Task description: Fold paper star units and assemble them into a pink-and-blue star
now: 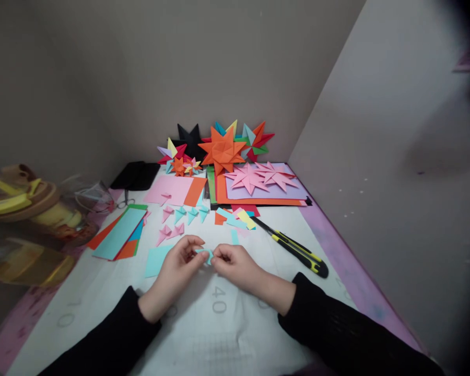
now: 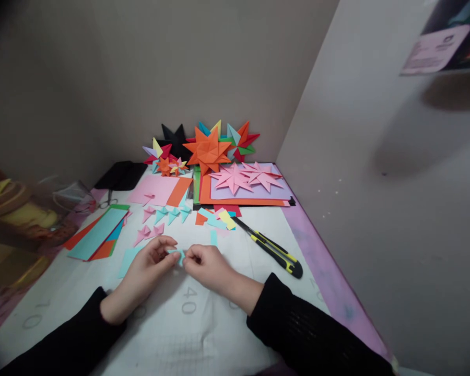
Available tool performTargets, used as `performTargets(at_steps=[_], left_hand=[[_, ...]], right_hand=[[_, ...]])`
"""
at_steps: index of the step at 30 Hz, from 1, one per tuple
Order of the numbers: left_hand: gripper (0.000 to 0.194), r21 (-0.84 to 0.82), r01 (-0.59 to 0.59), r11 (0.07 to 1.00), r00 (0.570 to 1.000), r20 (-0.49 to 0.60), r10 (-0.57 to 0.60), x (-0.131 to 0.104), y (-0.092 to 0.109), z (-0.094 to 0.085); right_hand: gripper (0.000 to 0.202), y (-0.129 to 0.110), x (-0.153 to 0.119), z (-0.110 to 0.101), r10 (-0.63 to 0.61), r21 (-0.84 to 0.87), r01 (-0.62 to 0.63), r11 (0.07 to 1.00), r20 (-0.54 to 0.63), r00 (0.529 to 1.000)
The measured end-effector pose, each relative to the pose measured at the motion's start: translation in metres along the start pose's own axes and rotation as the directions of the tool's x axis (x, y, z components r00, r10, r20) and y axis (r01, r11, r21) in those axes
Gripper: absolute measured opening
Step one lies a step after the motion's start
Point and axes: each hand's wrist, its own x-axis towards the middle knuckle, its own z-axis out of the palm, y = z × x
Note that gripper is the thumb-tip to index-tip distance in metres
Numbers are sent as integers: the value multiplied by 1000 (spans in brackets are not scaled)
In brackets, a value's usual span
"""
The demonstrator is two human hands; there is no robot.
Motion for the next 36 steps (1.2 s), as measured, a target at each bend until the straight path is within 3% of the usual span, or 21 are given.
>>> performTargets(at_steps=[7, 14, 16, 19, 23, 26, 32, 34, 36], left_hand=[[31, -182, 24, 983, 995, -87, -40, 2, -2, -3], [34, -230, 34, 973, 986, -154, -71, 9, 4, -8], [34, -217, 52, 975, 987, -137, -83, 9, 5, -8], [31, -127, 94, 987, 995, -20, -97, 5, 5, -4], [27, -26, 61, 998, 987, 148, -57, 0, 1, 2], [26, -7, 13, 1000, 993, 117, -13, -1, 1, 3], [30, -79, -55, 995, 992, -120, 45, 1, 6, 0], [29, -25, -62, 998, 993, -97, 60, 0, 6, -1], [21, 80, -56, 995, 998, 15, 55, -1, 5, -1]], right_hand=[[11, -2, -1, -1, 40, 93, -40, 995, 2, 999], [11, -4, -2, -6, 66, 193, -62, 979, -14, 998], [12, -3, -1, -7, 62, 229, -48, 972, -56, 996], [10, -1, 2, -6, -3, 260, 37, 965, -133, 991], [18, 3, 2, -1, -37, 291, 60, 955, -84, 996], [21, 5, 2, 1, -5, 301, 15, 953, -36, 999], [20, 4, 2, 0, 24, 309, -6, 951, -56, 998], [20, 4, 3, 0, 17, 311, 12, 950, -89, 996], [20, 3, 2, -1, 8, 309, 23, 951, -99, 995]])
